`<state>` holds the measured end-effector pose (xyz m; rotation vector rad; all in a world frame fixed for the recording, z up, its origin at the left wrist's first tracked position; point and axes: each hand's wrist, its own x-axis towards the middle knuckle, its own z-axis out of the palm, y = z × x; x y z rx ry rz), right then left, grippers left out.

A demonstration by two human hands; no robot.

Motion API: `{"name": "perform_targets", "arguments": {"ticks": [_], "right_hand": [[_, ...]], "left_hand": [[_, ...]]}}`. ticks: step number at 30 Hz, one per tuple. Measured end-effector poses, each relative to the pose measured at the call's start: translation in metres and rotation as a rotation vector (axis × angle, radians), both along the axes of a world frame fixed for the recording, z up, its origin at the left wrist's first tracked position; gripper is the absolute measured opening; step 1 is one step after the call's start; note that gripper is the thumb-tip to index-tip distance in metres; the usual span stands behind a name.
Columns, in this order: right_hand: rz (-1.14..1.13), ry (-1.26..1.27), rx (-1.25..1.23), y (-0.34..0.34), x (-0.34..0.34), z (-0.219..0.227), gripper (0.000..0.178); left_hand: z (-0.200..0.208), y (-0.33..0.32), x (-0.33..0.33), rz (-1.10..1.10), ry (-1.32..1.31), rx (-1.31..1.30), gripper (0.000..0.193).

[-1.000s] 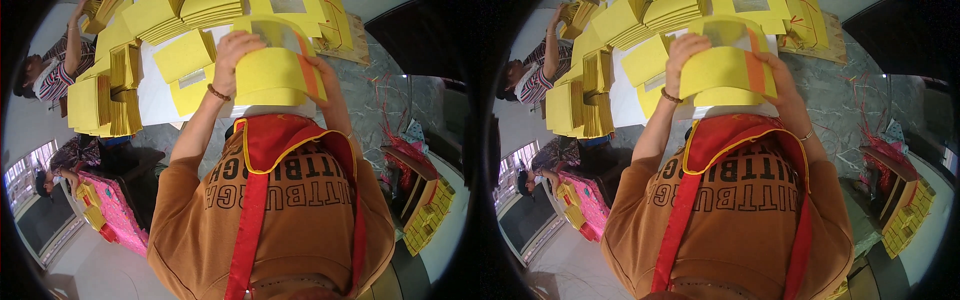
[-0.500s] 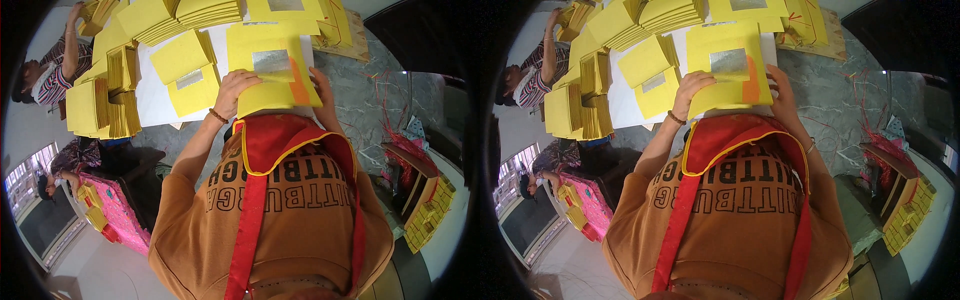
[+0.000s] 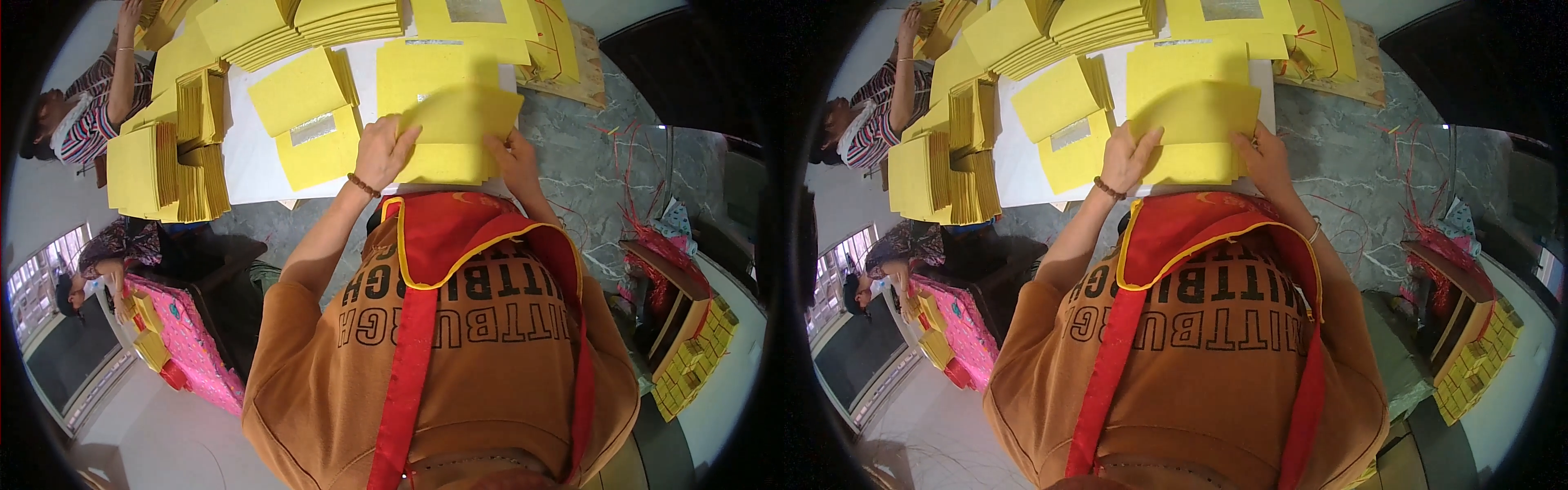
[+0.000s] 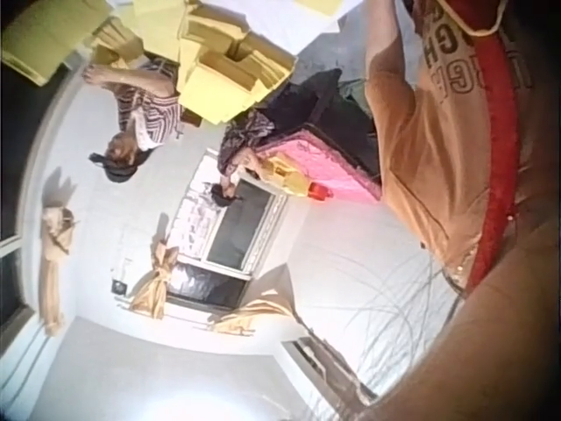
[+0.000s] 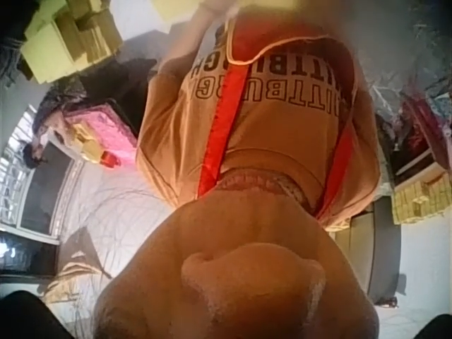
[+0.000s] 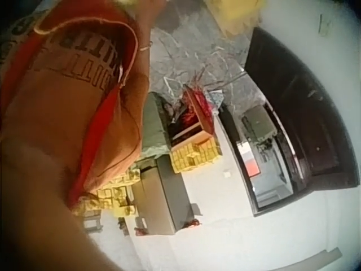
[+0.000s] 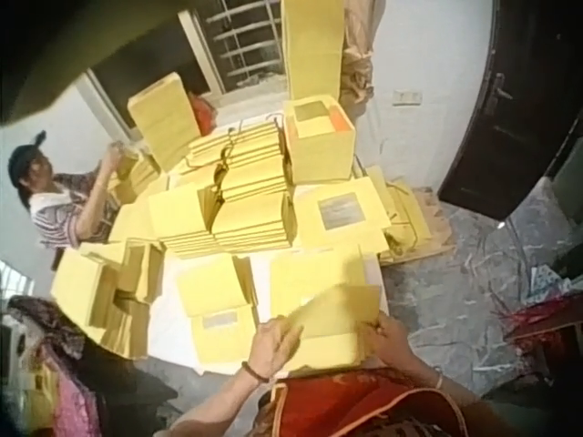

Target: Folding and stacking yellow paper sheets with silver foil centers.

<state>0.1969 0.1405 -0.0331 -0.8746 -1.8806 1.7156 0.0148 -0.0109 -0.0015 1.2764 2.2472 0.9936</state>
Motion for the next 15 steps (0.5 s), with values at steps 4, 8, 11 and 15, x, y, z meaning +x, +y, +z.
{"name": "perform_targets", "arguments": {"ticks": [4, 8, 11, 15], "right_hand": [[0.028, -0.075, 0.04, 0.005, -0.009, 0.001, 0.028], [-0.092, -0.002, -0.083, 0.001, -0.018, 0.013, 0.042], [-0.064, -0.039, -0.046, 0.005, -0.019, 0.012, 0.049], [-0.039, -0.131, 0.096, 0.011, -0.021, 0.002, 0.049]], "left_hand": [[-0.007, 0.012, -0.001, 0.182, -0.331, 0.114, 0.028], [0.004, 0.022, -0.007, 0.16, -0.187, -0.034, 0.031], [-0.004, 0.03, -0.011, 0.134, -0.012, -0.034, 0.03], [-0.002, 0.035, -0.011, 0.109, 0.157, -0.134, 0.03]]}}
